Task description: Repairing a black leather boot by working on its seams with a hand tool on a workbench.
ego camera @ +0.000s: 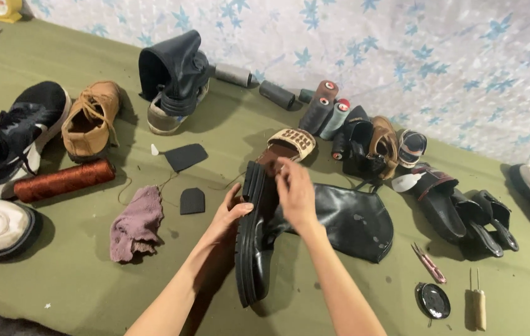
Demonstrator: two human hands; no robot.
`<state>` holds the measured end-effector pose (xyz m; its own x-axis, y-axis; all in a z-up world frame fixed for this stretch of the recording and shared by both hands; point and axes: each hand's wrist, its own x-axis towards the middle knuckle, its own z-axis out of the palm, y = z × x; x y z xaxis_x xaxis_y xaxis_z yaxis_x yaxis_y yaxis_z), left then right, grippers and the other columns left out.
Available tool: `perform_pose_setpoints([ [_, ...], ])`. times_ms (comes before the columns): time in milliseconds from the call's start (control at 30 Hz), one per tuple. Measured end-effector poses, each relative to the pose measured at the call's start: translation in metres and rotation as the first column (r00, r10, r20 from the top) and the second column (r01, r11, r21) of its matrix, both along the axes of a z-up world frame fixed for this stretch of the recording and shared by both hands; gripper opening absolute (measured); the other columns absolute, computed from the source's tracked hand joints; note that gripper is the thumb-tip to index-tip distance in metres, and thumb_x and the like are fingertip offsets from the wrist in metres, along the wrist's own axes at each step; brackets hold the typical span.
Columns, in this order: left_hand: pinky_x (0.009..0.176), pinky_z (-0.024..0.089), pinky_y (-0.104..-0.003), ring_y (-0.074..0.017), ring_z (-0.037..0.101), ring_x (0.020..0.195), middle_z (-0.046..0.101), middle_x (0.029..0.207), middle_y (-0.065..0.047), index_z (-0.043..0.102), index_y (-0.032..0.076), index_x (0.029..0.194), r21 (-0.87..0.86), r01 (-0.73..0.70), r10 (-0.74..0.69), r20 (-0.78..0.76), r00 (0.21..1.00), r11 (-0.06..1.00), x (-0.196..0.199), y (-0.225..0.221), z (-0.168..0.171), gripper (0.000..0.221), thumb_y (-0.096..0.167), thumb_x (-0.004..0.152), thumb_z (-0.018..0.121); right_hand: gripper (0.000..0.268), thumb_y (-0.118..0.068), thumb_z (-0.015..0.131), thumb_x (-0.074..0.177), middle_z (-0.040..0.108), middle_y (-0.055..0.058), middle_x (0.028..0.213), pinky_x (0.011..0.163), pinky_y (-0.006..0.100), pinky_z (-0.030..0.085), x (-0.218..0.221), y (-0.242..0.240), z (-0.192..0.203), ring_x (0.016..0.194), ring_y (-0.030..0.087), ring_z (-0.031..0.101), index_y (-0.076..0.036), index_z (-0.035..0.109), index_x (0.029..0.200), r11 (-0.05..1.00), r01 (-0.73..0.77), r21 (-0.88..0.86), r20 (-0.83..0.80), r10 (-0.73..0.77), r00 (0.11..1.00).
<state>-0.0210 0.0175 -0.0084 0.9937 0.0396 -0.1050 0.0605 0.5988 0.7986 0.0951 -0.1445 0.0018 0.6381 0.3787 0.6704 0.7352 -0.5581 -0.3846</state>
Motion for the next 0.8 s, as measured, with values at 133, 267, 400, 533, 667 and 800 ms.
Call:
perform_pose_setpoints([
  [133,0.106,0.036,-0.045,-0.0321,0.039,0.129,0.039,0.138,-0.023,0.028,0.007,0.161,-0.016,-0.034,0.034,0.021,0.999,0.999,0.001,-0.004,0.002,0.107,0.028,0.073,0.085,0.018,-0.008,0.066,0.095,0.066,0.004,0.090,0.078,0.041,0.054,-0.017,0.004,0.006,0.083,0.028,0.063,-0.017,0.070,0.110,0.999,-0.001,0.049,-0.067,0.005,0.998],
  [267,0.107,0.038,-0.047,-0.0345,0.043,0.130,0.044,0.143,-0.027,0.041,0.002,0.155,-0.033,-0.033,0.033,0.006,0.999,0.999,0.004,-0.003,0.005,0.092,0.028,0.076,0.081,0.016,-0.010,0.067,0.094,0.069,0.002,0.089,0.077,0.037,0.056,-0.074,-0.001,0.008,0.082,0.026,0.065,-0.020,0.071,0.106,0.998,-0.062,0.015,-0.241,0.064,0.968],
  [400,0.104,0.044,-0.052,-0.0379,0.050,0.130,0.049,0.143,-0.025,0.046,0.008,0.153,-0.037,0.008,-0.008,0.003,1.000,0.999,-0.005,-0.004,0.025,0.089,0.032,0.075,0.079,0.019,-0.009,0.060,0.099,0.065,0.008,0.092,0.086,0.043,0.054,-0.047,-0.007,0.008,0.087,0.032,0.063,-0.015,0.065,0.116,0.997,-0.037,-0.062,-0.099,0.030,0.995],
  [533,0.097,0.050,-0.052,-0.0373,0.054,0.129,0.052,0.143,-0.023,0.048,0.010,0.152,-0.024,0.031,-0.030,0.012,0.999,0.999,-0.001,-0.002,0.010,0.083,0.032,0.077,0.075,0.026,-0.006,0.058,0.099,0.062,0.010,0.096,0.088,0.043,0.052,0.005,-0.007,-0.005,0.091,0.032,0.061,-0.012,0.063,0.124,1.000,0.019,-0.020,-0.038,-0.019,0.999],
  [667,0.093,0.053,-0.051,-0.0374,0.057,0.125,0.052,0.143,-0.024,0.048,0.008,0.151,-0.022,0.021,-0.022,-0.026,0.999,1.000,0.012,0.003,-0.010,0.082,0.035,0.078,0.075,0.021,-0.004,0.058,0.097,0.062,0.010,0.092,0.084,0.046,0.052,-0.030,0.001,0.000,0.088,0.036,0.061,-0.012,0.065,0.115,0.998,-0.041,0.042,-0.188,0.048,0.981],
  [800,0.086,0.058,-0.049,-0.0369,0.061,0.116,0.053,0.137,-0.024,0.049,0.010,0.150,-0.028,0.016,-0.017,-0.032,0.999,0.999,0.033,0.011,-0.054,0.080,0.036,0.079,0.076,0.018,-0.004,0.059,0.096,0.066,0.009,0.095,0.082,0.043,0.054,-0.094,0.001,0.009,0.091,0.033,0.064,-0.014,0.064,0.110,0.988,-0.139,0.070,-0.362,0.155,0.919],
])
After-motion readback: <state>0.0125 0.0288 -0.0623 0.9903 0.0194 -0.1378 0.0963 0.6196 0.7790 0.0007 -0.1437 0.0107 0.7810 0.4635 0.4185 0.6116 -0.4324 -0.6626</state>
